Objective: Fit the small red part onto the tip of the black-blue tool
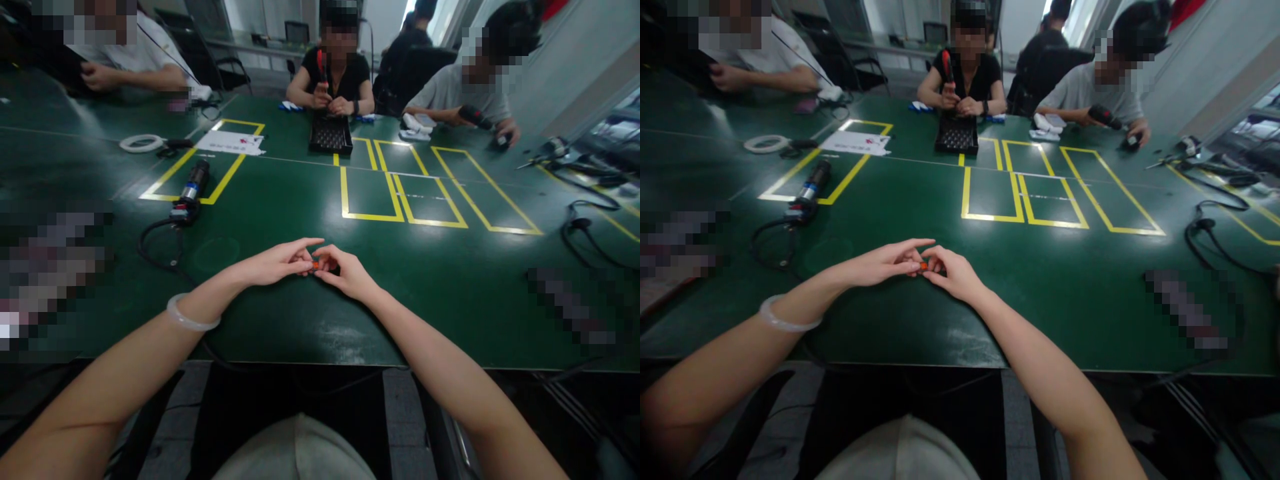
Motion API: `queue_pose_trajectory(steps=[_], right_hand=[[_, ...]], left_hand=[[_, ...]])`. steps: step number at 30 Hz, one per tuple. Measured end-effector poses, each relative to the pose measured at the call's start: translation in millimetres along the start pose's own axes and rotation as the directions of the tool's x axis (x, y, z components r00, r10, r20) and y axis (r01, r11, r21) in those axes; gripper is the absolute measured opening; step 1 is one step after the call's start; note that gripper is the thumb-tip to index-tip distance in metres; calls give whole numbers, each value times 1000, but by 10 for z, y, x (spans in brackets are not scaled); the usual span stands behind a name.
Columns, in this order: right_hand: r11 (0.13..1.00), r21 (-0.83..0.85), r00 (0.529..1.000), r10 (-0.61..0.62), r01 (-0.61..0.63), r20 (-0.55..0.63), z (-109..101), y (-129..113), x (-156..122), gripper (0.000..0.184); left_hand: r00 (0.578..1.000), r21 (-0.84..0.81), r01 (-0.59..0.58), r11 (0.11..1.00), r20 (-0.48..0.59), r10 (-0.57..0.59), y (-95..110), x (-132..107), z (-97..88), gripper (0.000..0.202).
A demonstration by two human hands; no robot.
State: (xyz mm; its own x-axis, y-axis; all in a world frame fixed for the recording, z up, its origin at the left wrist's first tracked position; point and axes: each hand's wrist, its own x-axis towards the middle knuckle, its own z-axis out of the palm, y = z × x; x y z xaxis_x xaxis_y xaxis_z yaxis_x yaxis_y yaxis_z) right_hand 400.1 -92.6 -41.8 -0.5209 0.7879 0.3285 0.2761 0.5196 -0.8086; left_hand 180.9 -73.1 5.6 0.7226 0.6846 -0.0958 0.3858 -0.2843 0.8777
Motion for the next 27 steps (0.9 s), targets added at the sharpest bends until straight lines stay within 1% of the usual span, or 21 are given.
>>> queue_pose_trajectory(steps=[3, 5, 7, 9, 12, 15, 17, 20, 22, 25, 27], right_hand=[[1000, -5, 1000, 5, -5, 18, 17, -20, 5, 12], [999, 30, 999, 30, -30, 10, 8, -28, 9, 12], [996, 69, 998, 58, -56, -20, -10, -32, 12, 14], [992, 97, 995, 81, -76, -52, -26, -31, 14, 15], [986, 134, 990, 113, -102, -80, -31, -20, 17, 18], [978, 151, 985, 158, -145, -76, -23, -12, 19, 20], [973, 143, 980, 190, -181, -57, -20, -15, 19, 20], [970, 112, 976, 217, -214, -15, -20, -24, 16, 22], [971, 105, 976, 218, -216, -7, -18, -25, 14, 24], [972, 161, 982, 182, -172, -45, -8, -15, 15, 21], [973, 199, 988, 136, -120, -68, 0, -10, 17, 25]], left_hand=[[1000, -20, -8, 1000, 23, 8, -9, -2, 40, 61], [1000, -43, -3, 999, 6, 4, -6, -9, 38, 54], [1000, -23, -4, 1000, -27, 3, -2, -19, 30, 45], [998, 45, -26, 999, -62, 28, -6, -31, 25, 38], [984, 202, -97, 974, -124, 124, -29, -45, 33, 36], [961, 346, -150, 926, -169, 219, -47, -49, 57, 38], [953, 391, -161, 906, -178, 246, -45, -50, 74, 33], [953, 411, -141, 900, -191, 236, -28, -51, 92, 25], [953, 397, -120, 910, -211, 218, -19, -52, 92, 26], [949, 352, -92, 931, -252, 189, -13, -52, 90, 29], [948, 329, -72, 941, -272, 167, -12, -51, 97, 29]])
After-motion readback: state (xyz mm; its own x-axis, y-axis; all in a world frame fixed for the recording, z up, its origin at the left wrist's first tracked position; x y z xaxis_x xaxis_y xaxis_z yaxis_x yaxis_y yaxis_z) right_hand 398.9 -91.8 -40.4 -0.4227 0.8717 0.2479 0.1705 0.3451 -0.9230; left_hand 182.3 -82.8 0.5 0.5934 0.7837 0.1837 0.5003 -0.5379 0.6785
